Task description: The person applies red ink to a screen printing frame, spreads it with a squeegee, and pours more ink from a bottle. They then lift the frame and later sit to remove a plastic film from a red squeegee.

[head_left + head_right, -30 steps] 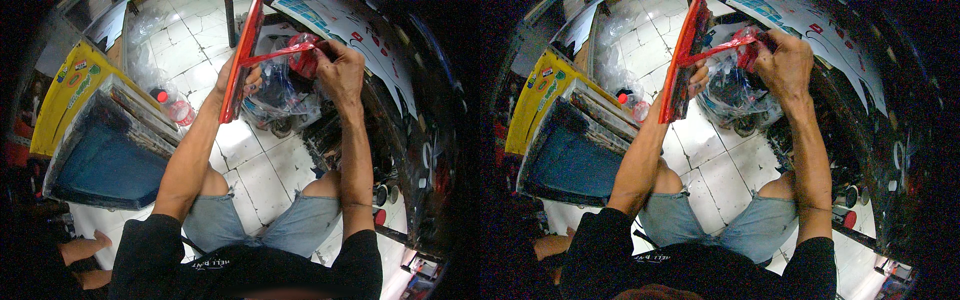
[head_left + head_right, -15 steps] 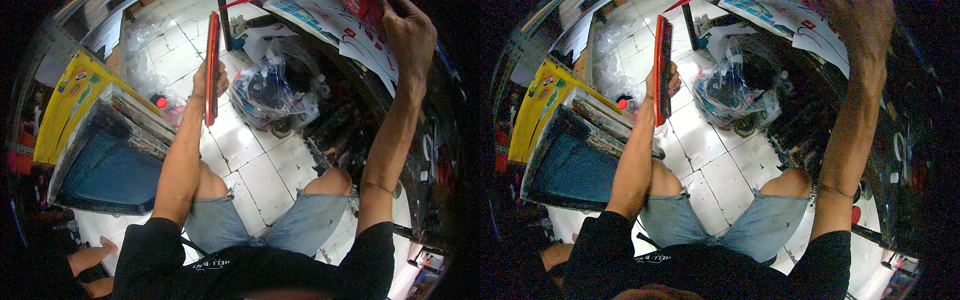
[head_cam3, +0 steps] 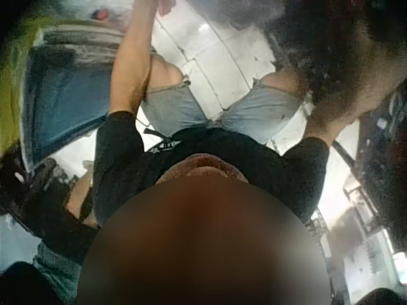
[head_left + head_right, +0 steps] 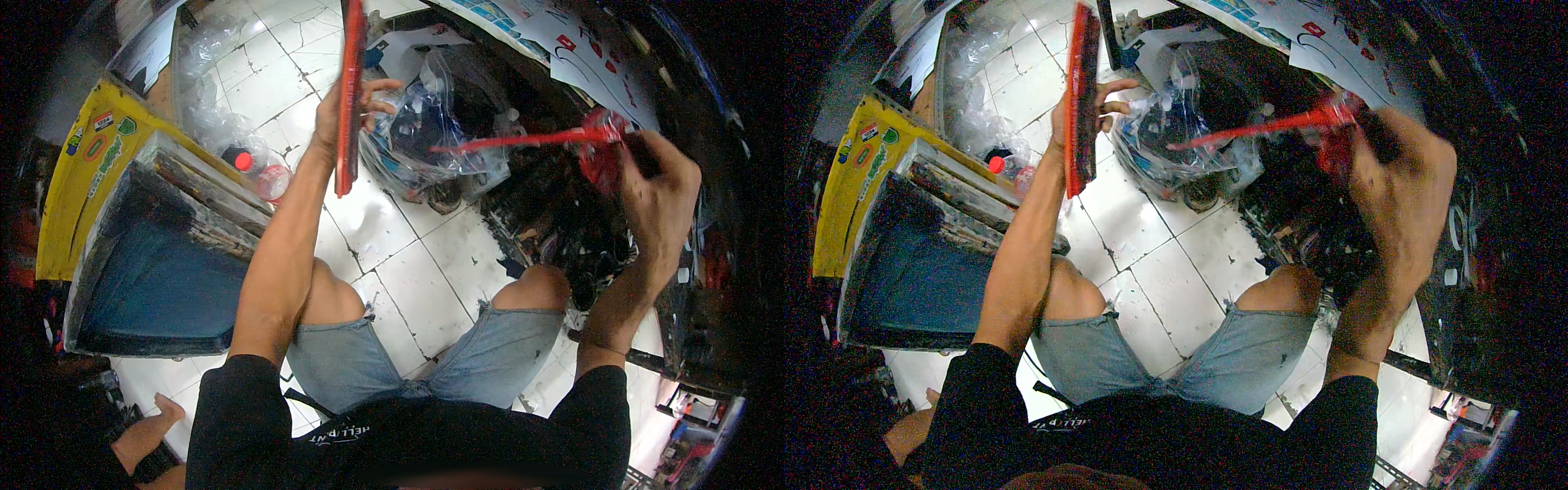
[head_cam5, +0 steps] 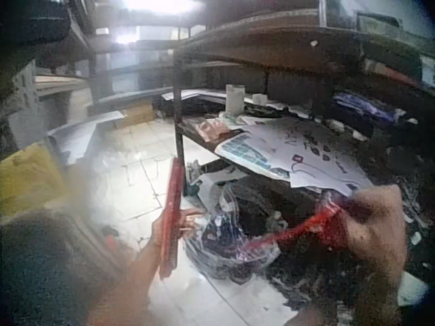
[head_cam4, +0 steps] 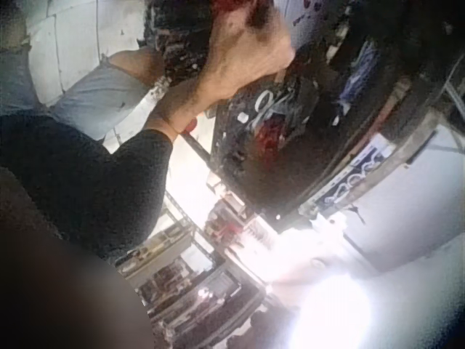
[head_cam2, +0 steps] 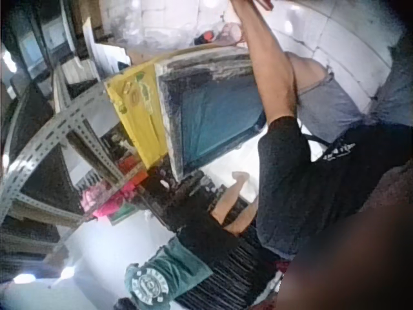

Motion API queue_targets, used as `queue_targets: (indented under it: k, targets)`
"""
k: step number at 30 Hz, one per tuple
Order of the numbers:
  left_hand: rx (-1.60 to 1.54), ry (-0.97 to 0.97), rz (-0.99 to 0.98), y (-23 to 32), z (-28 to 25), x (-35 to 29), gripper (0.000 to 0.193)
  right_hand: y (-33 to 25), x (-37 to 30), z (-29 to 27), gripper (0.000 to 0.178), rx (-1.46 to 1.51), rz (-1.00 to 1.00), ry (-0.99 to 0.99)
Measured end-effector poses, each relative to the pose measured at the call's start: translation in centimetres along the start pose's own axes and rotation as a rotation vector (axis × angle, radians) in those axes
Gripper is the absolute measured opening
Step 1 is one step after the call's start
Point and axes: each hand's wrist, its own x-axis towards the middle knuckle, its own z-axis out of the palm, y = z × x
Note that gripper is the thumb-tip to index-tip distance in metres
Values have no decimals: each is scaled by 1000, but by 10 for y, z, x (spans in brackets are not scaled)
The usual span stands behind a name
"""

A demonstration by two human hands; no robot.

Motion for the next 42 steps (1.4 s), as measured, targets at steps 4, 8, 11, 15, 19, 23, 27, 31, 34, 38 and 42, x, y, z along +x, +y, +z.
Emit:
queue_targets:
  k: [4, 8, 11, 15, 19, 23, 27, 31, 34, 38, 42]
  targets:
    - [299, -24, -166, -27, 39, 27, 57, 6, -20, -8, 16, -53, -3, -88]
    - [564, -126, -436, -47, 55, 36, 56, 29, -33, -1, 15, -30, -32, -108]
    - [708, -221, -418, -68, 53, 35, 54, 40, -35, 2, 14, -64, -24, -143]
    - [1013, -216, -447, -65, 73, 35, 56, 49, -40, 8, 14, -69, 4, -183]
    - [1306, -349, -590, -61, 67, 45, 56, 55, -43, 4, 13, -103, -20, -227]
    - [1117, -156, -434, -54, 44, 32, 52, 48, -39, -6, 15, -116, -41, -192]
    - [790, -46, -335, -30, 42, 15, 43, 36, -35, -7, 14, -178, -58, 41]
    - [793, -48, -305, -15, 38, -5, 42, 27, -12, 2, 14, -304, -224, 301]
    - [773, -1, -328, -7, 38, -18, 43, 13, 6, 16, 14, -300, -258, 365]
    - [827, -98, -267, -7, 25, -20, 45, -8, 22, 41, 10, -374, -304, 362]
    - [950, -205, -124, -2, 27, -24, 43, -20, 31, 75, 11, -441, -340, 304]
